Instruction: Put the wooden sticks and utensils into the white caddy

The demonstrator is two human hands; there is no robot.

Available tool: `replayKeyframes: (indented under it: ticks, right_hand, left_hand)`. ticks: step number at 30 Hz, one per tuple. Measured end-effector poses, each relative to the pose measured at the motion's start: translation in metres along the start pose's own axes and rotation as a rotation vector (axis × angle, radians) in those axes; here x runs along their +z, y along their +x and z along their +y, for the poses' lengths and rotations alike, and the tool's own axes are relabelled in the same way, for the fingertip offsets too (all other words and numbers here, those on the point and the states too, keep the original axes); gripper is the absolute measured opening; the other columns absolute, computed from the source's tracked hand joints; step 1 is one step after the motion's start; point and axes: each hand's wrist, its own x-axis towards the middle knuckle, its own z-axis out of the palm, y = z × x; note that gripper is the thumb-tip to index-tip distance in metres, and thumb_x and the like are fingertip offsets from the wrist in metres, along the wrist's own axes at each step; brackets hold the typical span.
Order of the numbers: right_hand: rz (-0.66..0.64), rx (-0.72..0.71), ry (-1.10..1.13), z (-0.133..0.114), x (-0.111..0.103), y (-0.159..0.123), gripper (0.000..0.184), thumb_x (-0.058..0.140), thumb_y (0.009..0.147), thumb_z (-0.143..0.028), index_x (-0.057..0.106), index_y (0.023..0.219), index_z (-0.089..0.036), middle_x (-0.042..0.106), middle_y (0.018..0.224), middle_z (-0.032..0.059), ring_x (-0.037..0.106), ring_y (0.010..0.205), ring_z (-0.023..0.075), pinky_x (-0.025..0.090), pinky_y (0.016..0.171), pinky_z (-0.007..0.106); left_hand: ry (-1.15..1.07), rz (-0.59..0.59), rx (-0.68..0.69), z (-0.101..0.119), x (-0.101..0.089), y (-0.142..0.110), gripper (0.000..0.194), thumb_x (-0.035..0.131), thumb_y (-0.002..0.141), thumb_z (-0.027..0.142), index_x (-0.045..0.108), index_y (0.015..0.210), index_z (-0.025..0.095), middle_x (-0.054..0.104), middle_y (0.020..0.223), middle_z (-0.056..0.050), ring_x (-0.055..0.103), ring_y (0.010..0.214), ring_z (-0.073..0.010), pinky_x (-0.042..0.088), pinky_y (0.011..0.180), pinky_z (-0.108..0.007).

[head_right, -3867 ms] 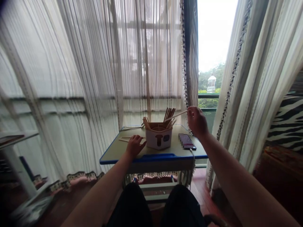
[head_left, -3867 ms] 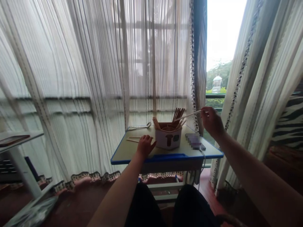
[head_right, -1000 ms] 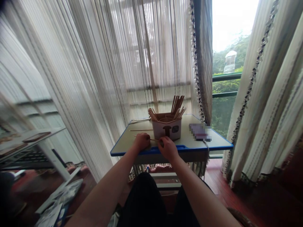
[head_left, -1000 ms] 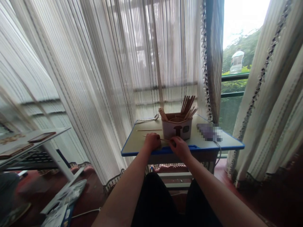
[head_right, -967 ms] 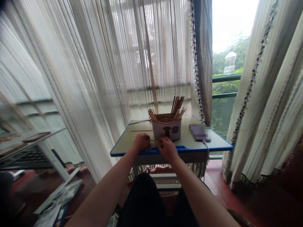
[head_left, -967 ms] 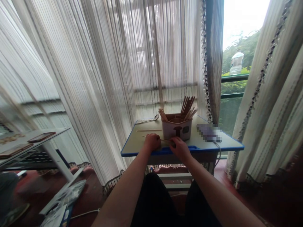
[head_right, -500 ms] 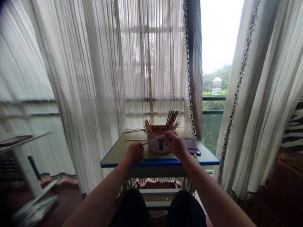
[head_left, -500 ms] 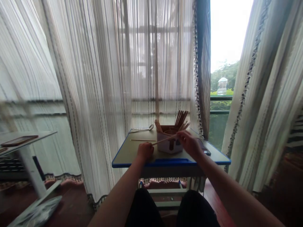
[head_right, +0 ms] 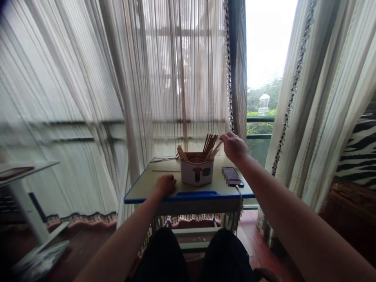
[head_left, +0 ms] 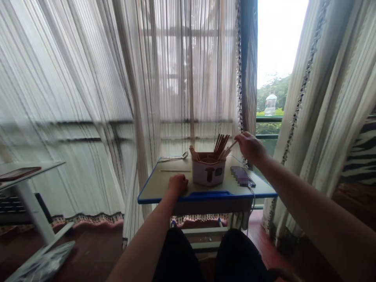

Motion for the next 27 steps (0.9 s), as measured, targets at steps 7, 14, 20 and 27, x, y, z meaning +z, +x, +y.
replayKeyframes:
  ticks: [7,14,20,27]
  right_hand:
    - [-0.171,-0.049,0.085,-0.018,0.042,-0.026,0.035,0.039,0.087,-0.019,0.062,0.113,-0.017,0.064,0.109,0.0102,0.056,0.098,0.0223,0.041,0.088,0.035]
    - [-0.128,0.022,0.117,-0.028,0.060,-0.049,0.057,0.047,0.081,-0.025,0.041,0.137,-0.012,0.053,0.133,0.0102,0.051,0.110,0.0294,0.042,0.094,0.042]
    - [0.032,0.049,0.148,-0.038,0.072,-0.070,0.074,0.050,0.078,-0.023,0.020,0.145,-0.009,0.029,0.148,0.0181,0.041,0.125,0.0321,0.040,0.096,0.046]
    - [0.156,-0.234,0.352,-0.081,0.089,-0.111,0.041,0.049,0.077,-0.013,0.053,0.118,-0.018,0.053,0.126,0.0121,0.050,0.113,0.0243,0.041,0.096,0.040]
  left_hand:
    - [-0.005,0.000,0.010,-0.002,0.003,0.000,0.031,0.042,0.083,0.031,0.069,0.091,0.017,0.068,0.097,-0.012,0.063,0.092,-0.0234,0.043,0.078,-0.031]
    - [-0.011,-0.024,-0.007,-0.001,0.002,0.000,0.031,0.043,0.083,0.031,0.069,0.091,0.017,0.068,0.098,-0.012,0.063,0.093,-0.0230,0.043,0.078,-0.030]
    - [-0.017,-0.013,-0.004,-0.003,0.006,0.001,0.032,0.042,0.084,0.032,0.069,0.092,0.017,0.069,0.096,-0.013,0.063,0.090,-0.0227,0.043,0.077,-0.031]
    - [-0.018,0.114,-0.022,-0.007,0.012,0.005,0.030,0.044,0.083,0.032,0.066,0.099,0.018,0.065,0.104,-0.011,0.058,0.101,-0.0237,0.042,0.089,-0.034]
